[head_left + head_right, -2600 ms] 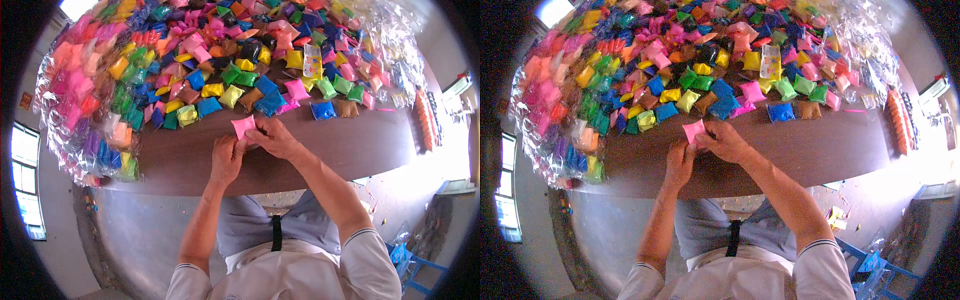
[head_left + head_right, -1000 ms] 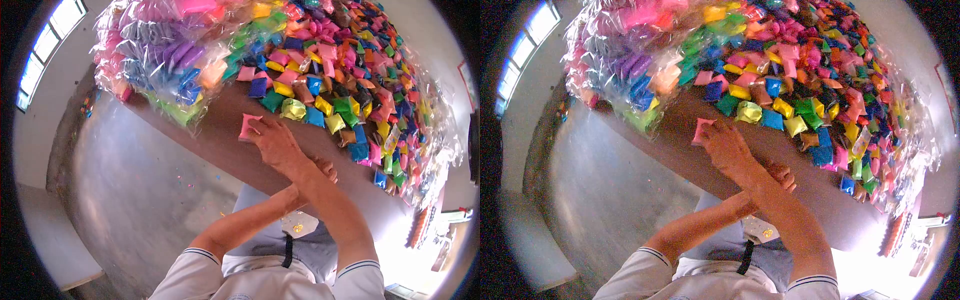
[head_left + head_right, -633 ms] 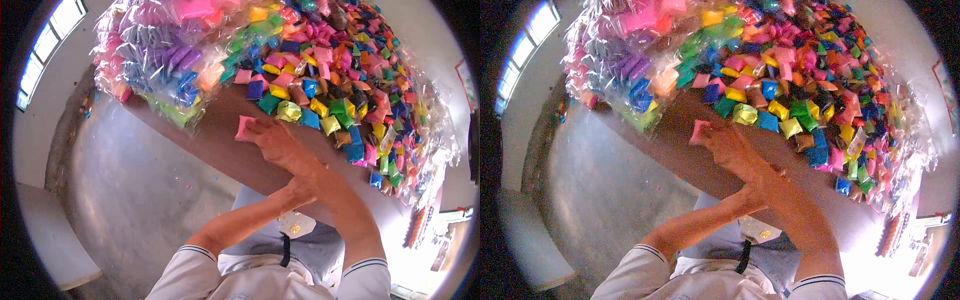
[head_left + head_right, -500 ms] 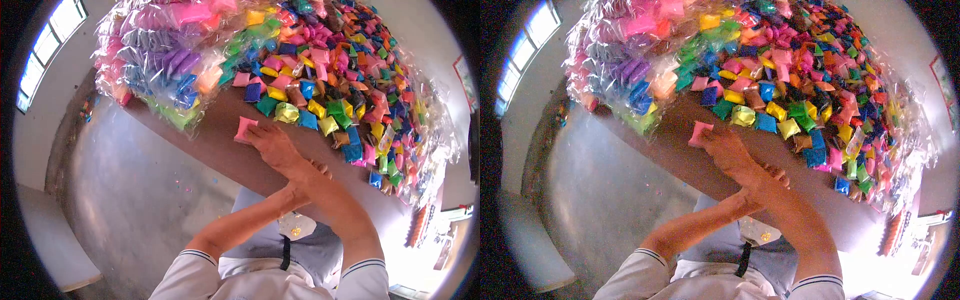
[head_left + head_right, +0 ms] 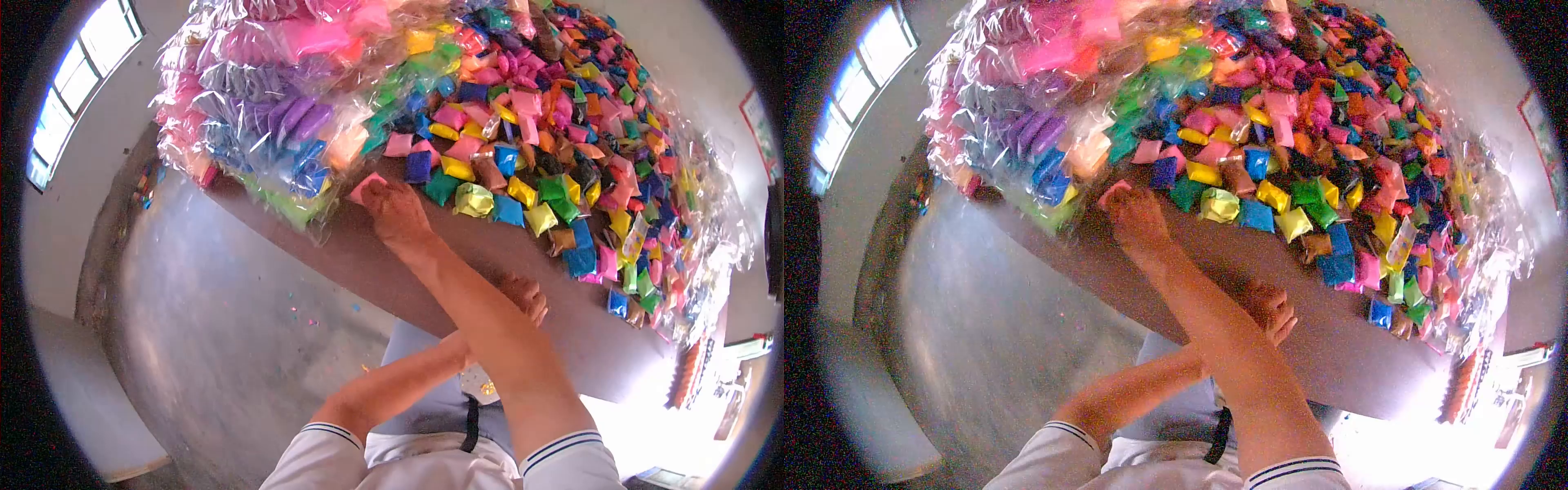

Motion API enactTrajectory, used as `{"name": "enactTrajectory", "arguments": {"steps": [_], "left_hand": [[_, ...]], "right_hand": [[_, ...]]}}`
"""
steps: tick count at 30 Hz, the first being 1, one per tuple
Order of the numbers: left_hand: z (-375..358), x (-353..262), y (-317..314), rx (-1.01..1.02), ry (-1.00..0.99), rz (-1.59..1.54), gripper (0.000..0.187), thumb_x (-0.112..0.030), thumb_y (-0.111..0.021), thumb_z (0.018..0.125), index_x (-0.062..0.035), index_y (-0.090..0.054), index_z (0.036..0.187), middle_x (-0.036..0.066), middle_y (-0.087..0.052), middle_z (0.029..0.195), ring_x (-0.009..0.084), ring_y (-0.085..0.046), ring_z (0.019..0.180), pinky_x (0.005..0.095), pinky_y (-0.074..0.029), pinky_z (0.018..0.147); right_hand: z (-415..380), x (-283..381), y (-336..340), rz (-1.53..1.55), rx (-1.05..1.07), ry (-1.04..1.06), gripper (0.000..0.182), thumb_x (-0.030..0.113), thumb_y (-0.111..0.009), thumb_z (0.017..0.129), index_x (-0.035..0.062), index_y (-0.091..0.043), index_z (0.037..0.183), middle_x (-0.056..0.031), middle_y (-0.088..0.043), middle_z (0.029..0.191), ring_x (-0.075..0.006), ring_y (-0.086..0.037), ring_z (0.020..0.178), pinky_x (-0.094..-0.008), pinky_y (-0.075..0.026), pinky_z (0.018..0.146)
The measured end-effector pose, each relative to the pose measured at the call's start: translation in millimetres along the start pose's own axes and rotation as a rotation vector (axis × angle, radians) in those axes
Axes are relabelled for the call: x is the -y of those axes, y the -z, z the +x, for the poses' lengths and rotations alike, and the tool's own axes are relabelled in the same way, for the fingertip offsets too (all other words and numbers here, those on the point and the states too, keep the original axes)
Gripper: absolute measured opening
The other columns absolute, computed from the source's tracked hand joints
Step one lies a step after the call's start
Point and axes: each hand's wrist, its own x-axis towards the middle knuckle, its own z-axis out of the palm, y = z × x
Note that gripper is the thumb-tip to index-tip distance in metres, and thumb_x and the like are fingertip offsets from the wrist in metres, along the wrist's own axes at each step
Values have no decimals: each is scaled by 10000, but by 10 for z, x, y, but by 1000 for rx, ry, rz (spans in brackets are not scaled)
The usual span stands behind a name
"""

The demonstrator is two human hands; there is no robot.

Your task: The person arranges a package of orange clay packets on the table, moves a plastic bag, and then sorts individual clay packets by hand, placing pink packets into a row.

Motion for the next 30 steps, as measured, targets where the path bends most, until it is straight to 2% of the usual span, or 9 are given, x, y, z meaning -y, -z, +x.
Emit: {"name": "enactTrajectory", "arguments": {"steps": [9,11,13,15,16,25,27,28,30], "left_hand": [[14,19,-121,-29,75,-57,246,-277,-537,911,-73,-637,1007,161,-603,1048,354,-546,1028,516,-399,925],[-31,-45,6,73,45,49,249,-287,-546,915,-81,-635,1023,169,-601,1103,354,-540,1070,523,-400,936],[-129,-2,9,-115,-117,248,252,-298,-560,913,-85,-633,1026,169,-601,1125,358,-554,1055,522,-424,907],[-149,-51,-6,-234,-74,243,250,-296,-588,903,-80,-627,1021,150,-604,1103,366,-583,964,511,-465,837],[-87,-126,82,-96,110,130,249,-289,-606,894,-75,-624,1021,136,-606,1086,370,-596,909,506,-484,801],[-119,33,-67,-148,-3,-29,164,-189,-649,823,-76,-580,727,114,-575,781,332,-574,757,472,-433,745],[77,-125,129,-82,38,117,228,-244,-623,871,-63,-625,733,136,-609,825,353,-599,793,494,-440,829],[79,-148,122,-172,-25,201,163,-166,-673,803,-68,-569,725,111,-562,763,323,-572,756,440,-433,725],[100,-184,150,-182,-44,213,174,-164,-672,805,-67,-565,710,108,-560,762,320,-571,750,437,-431,719]], "right_hand": [[37,-27,-59,22,105,-108,408,-9,-542,705,52,-607,1103,-132,-649,1077,-305,-614,1035,-402,-472,906],[50,-37,129,450,166,-277,406,3,-531,730,57,-610,1124,-138,-655,1056,-308,-616,1037,-401,-475,914],[33,-119,31,760,-12,-237,337,23,-519,757,61,-633,1072,-146,-662,1015,-319,-622,1010,-407,-489,889],[-80,-122,49,593,-70,-278,217,53,-526,777,62,-656,951,-152,-667,966,-334,-630,963,-420,-512,827],[-105,-3,298,357,73,-439,163,69,-539,783,62,-659,893,-153,-667,948,-340,-632,945,-425,-521,793],[-1650,-403,1667,51,-291,-316,85,131,-562,778,62,-612,776,-150,-630,764,-357,-637,716,-446,-529,580],[-2007,-582,2092,-138,-333,-659,121,125,-573,790,94,-641,885,-165,-628,849,-355,-623,813,-458,-518,677],[-2185,-701,2329,-140,-226,-842,150,175,-597,824,90,-651,936,-177,-633,894,-358,-612,864,-474,-497,705],[-2455,-870,2556,-97,-562,-883,189,232,-611,854,69,-652,941,-181,-641,936,-359,-615,883,-480,-497,709]]}}
